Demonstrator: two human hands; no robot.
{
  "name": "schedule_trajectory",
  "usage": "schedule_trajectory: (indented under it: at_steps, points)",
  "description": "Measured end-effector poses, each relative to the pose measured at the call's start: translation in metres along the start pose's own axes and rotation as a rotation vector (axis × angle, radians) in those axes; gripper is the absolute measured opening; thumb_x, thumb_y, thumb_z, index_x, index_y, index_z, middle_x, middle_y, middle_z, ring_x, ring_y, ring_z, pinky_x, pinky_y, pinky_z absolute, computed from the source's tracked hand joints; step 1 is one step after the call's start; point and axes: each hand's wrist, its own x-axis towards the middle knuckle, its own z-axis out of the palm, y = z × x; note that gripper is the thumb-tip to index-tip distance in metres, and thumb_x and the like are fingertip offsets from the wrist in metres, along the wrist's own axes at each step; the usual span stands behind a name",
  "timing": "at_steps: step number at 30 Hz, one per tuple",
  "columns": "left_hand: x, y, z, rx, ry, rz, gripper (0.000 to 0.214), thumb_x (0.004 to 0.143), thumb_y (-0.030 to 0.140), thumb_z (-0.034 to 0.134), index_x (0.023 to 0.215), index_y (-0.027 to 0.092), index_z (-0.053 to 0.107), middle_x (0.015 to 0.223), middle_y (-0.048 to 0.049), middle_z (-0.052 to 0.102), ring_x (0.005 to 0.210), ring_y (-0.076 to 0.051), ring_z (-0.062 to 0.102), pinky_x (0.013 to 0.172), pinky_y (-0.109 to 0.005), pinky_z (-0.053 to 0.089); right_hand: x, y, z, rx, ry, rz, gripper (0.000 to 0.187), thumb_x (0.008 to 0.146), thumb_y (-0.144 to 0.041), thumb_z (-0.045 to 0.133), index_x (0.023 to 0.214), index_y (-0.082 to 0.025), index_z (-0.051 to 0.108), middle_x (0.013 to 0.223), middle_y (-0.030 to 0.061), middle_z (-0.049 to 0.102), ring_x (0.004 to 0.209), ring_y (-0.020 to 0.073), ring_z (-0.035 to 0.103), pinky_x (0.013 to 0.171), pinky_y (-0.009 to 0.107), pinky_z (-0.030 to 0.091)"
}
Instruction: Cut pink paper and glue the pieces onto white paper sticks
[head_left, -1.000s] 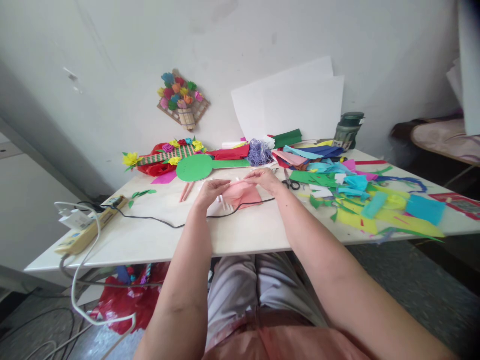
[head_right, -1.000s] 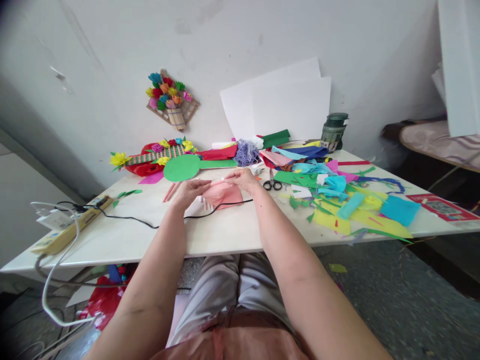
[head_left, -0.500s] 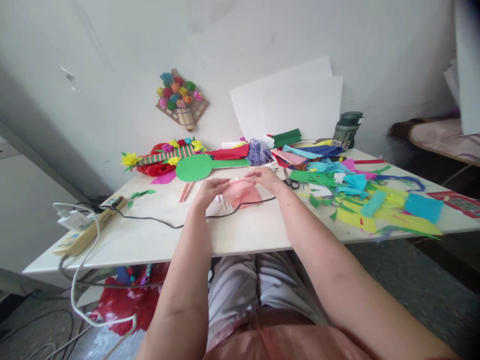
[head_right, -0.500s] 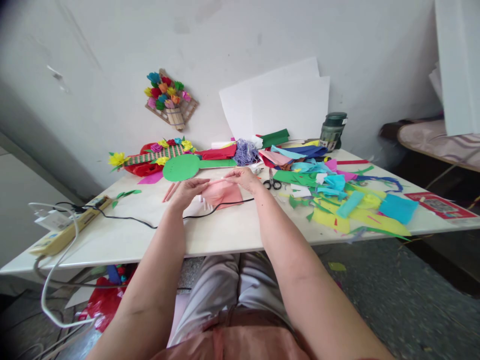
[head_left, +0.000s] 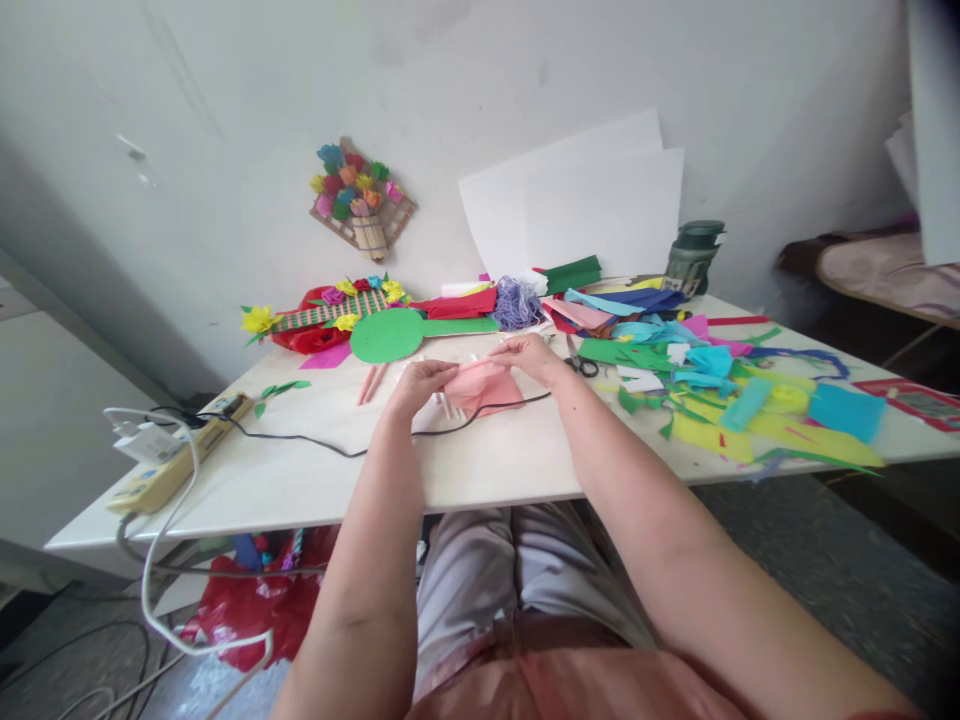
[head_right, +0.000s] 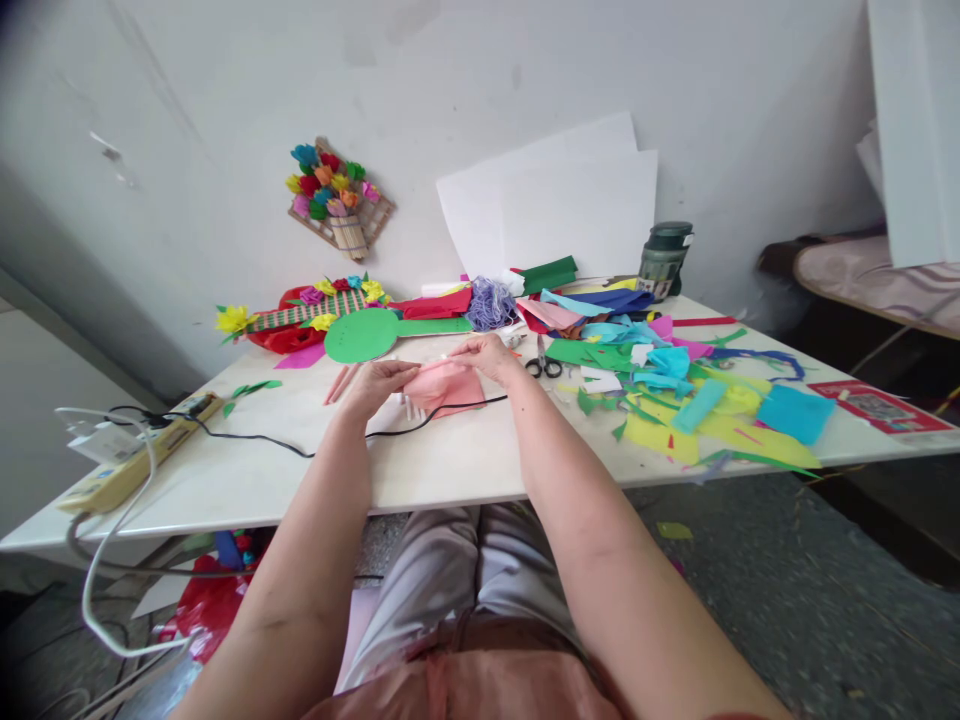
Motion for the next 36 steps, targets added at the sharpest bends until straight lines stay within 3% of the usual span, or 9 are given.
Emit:
schedule_trajectory:
  at_steps: [8,12,16,19,24,29,36]
  points:
    - [0.002,0.0,0.0,-0.196,0.096,0.032,0.049,0.054,0.039,0.076,0.096,0.014,0.069,0.076,-0.0047,0.068,0.063,-0.011,0.056,0.061,-0.023,0.043,-0.004,-0.01,0.004,0.15,0.007,-0.001,0.027,0.053,-0.034,0.074,0.07,-0.014,0.071,0.062,0.0014,0.064,0.058,0.011,0.055,0.064,0.028,0.046]
    - [0.002,0.0,0.001,-0.313,0.118,-0.02,0.049,0.05,0.034,0.079,0.094,0.014,0.069,0.072,-0.0041,0.067,0.059,-0.01,0.056,0.057,-0.022,0.042,-0.005,-0.013,0.006,0.221,0.013,0.027,0.03,0.05,-0.034,0.077,0.07,-0.014,0.07,0.062,0.0012,0.065,0.058,0.0112,0.057,0.066,0.029,0.048]
    - [0.002,0.001,0.003,-0.401,0.061,-0.033,0.036,0.051,0.032,0.079,0.082,0.013,0.07,0.068,-0.0033,0.065,0.057,-0.009,0.054,0.054,-0.021,0.04,-0.005,-0.012,0.007,0.268,0.019,0.035,0.03,0.047,-0.035,0.078,0.068,-0.014,0.07,0.062,0.0013,0.065,0.058,0.0115,0.058,0.067,0.03,0.049]
    - [0.002,0.0,0.004,-0.382,0.029,-0.029,0.031,0.055,0.032,0.077,0.077,0.012,0.07,0.065,-0.0027,0.063,0.055,-0.008,0.052,0.052,-0.02,0.039,-0.005,-0.012,0.007,0.28,0.024,0.043,0.03,0.046,-0.034,0.078,0.067,-0.015,0.07,0.062,0.0011,0.065,0.059,0.0117,0.059,0.067,0.03,0.049]
    - [0.0,0.002,0.003,-0.306,0.011,-0.085,0.044,0.054,0.036,0.077,0.091,0.012,0.069,0.07,-0.0043,0.065,0.059,-0.01,0.054,0.055,-0.023,0.041,-0.005,-0.014,0.008,0.247,0.044,0.048,0.028,0.047,-0.034,0.078,0.065,-0.015,0.069,0.061,0.0008,0.064,0.058,0.0114,0.057,0.067,0.03,0.049]
    - [-0.002,0.003,0.001,-0.236,-0.075,-0.091,0.036,0.055,0.04,0.075,0.074,0.01,0.068,0.062,-0.003,0.061,0.054,-0.01,0.052,0.052,-0.023,0.04,-0.005,-0.015,0.008,0.205,0.059,0.032,0.025,0.048,-0.031,0.077,0.064,-0.014,0.069,0.059,0.0001,0.063,0.057,0.0107,0.055,0.065,0.029,0.048]
    - [-0.001,0.003,0.002,-0.19,-0.005,-0.046,0.03,0.06,0.04,0.073,0.063,0.014,0.057,0.05,0.0036,0.048,0.044,-0.005,0.041,0.043,-0.02,0.031,-0.005,-0.013,0.01,0.175,0.056,0.025,0.026,0.048,-0.031,0.077,0.065,-0.013,0.069,0.063,0.0012,0.064,0.058,0.0107,0.055,0.065,0.029,0.048]
